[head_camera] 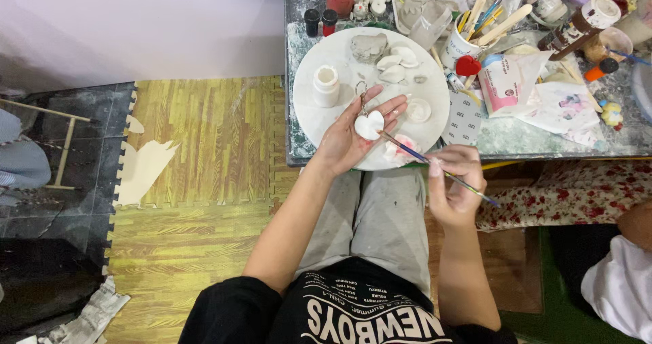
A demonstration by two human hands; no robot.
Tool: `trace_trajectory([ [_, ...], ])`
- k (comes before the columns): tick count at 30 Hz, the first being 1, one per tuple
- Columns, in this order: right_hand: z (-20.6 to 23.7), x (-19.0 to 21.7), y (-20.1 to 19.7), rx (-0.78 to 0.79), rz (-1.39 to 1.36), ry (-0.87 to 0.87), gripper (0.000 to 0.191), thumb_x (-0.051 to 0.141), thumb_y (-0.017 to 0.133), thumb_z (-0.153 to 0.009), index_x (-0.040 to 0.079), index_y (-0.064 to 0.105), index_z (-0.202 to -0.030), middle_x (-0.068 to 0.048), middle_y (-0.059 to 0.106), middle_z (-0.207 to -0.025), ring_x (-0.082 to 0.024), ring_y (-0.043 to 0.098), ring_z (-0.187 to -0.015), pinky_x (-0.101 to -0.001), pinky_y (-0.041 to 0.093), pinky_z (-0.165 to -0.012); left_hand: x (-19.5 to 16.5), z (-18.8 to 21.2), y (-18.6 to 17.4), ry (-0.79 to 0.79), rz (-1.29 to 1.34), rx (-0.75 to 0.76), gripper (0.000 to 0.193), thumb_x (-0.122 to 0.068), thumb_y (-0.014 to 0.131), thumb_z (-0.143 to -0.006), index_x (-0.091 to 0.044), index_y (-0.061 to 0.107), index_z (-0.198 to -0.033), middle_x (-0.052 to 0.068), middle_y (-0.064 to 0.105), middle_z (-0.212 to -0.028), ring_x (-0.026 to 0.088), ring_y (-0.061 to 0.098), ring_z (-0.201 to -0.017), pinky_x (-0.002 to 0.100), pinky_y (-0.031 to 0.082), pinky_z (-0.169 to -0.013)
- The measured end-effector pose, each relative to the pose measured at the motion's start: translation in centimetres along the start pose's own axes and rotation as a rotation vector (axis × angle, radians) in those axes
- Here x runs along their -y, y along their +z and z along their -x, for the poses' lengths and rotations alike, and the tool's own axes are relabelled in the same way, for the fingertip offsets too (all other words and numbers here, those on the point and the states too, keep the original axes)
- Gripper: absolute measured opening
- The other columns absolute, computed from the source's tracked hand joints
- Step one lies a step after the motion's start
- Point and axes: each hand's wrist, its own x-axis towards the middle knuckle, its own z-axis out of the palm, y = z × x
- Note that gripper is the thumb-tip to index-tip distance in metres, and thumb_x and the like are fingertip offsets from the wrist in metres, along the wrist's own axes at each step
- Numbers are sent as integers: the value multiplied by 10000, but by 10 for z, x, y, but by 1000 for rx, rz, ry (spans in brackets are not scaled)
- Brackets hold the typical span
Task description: The person smooths a small white heart-shaped clay ornament with a sanding block, then uses a paintbrush to apply white paint to its surface. The ornament is held in the left hand while the right hand manipulates the tools.
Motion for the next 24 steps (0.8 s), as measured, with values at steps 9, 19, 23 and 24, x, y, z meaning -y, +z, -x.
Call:
trace_trajectory([
  [9, -8, 10, 8, 53, 108, -96, 187, -77, 686, -961, 38, 544, -999, -167, 728, -970, -257, 684, -1021, -334, 574, -846, 0, -1, -1, 12, -36, 11, 486, -352, 195, -1158, -88, 317, -1547, 290, 405, -1576, 350, 407, -1477, 411, 331, -1247],
  [19, -14, 25, 9, 92, 197, -140, 209, -87, 703, -938, 34, 549, -1011, -174, 735, -986, -288, 665, -996, -358, 550, -838, 1, -1, 0, 7, -21, -5, 490, -360, 192, -1149, -91, 308, -1542, 307, 401, -1565, 369, 390, -1488, 422, 310, -1262],
  [23, -18, 24, 10, 102, 157, -141, 204, -84, 708, -961, 15, 538, -1014, -184, 740, -1020, -304, 649, -1014, -358, 553, -840, 2, -1, 1, 22, -19, 19, 502, -358, 191, -1157, -72, 311, -1551, 311, 400, -1571, 366, 386, -1500, 422, 305, -1284],
  [24, -18, 23, 11, 123, 193, -156, 198, -77, 711, -933, 17, 550, -999, -185, 738, -998, -310, 651, -1000, -378, 543, -832, 2, -1, 2, 24, -19, 17, 504, -360, 189, -1154, -72, 310, -1549, 311, 398, -1570, 368, 385, -1497, 425, 305, -1280],
])
